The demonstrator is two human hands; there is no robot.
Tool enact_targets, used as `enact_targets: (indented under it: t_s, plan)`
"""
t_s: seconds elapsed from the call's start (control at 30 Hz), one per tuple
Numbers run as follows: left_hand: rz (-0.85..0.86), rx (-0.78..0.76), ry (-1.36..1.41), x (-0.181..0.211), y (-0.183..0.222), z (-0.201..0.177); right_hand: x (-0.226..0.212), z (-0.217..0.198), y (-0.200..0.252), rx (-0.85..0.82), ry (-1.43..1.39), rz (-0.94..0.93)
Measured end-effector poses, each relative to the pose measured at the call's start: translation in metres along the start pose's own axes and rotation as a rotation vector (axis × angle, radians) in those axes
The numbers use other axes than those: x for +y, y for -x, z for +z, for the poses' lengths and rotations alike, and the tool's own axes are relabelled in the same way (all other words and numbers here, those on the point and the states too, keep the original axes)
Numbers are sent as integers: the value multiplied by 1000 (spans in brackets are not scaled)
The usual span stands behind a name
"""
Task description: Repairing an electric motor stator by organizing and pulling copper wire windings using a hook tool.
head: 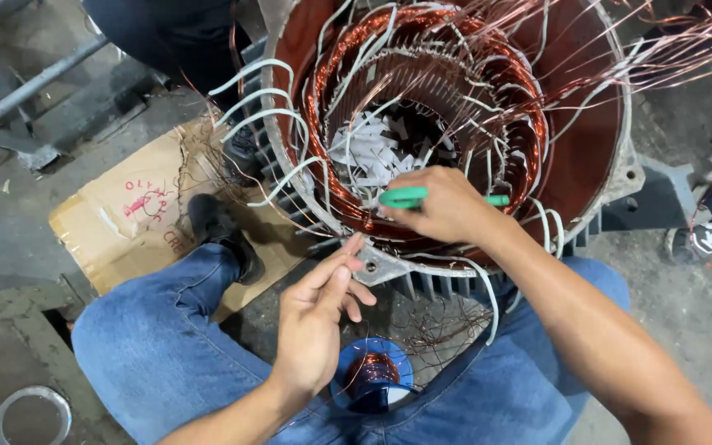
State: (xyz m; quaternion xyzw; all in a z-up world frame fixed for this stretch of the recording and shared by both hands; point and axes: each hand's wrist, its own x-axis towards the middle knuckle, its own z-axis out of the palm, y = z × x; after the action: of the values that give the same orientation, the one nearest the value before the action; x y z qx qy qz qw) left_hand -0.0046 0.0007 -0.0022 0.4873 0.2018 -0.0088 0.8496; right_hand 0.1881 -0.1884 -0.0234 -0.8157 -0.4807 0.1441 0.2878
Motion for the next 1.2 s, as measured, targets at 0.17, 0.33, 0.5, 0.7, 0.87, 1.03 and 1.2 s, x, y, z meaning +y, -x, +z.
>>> enact_targets:
  t_s: [0.17,0.33,0.5,0.7,0.87,1.03,1.2]
  plan:
    - [-5,-2,74,5,-6,-3,-10,-8,-2,19,-149,24]
    - [147,-111,-177,22,-32,-8,8,-14,-10,95,7,180]
    - [356,-103,-655,59,-60,-8,-9,-23,-17,296,-384,225]
    - [628,-262,-1298,120,-104,9,-11,-31,-17,255,-644,430]
    - [540,-204,-1795,122,-176,-16,11,-33,-10,300,-641,462]
    - [561,-230,-1244,107,-178,-13,5,-39,-6,331,-701,449]
    - [427,-236,-861,94,-165,-12,-12,-50,-10,324,-612,559]
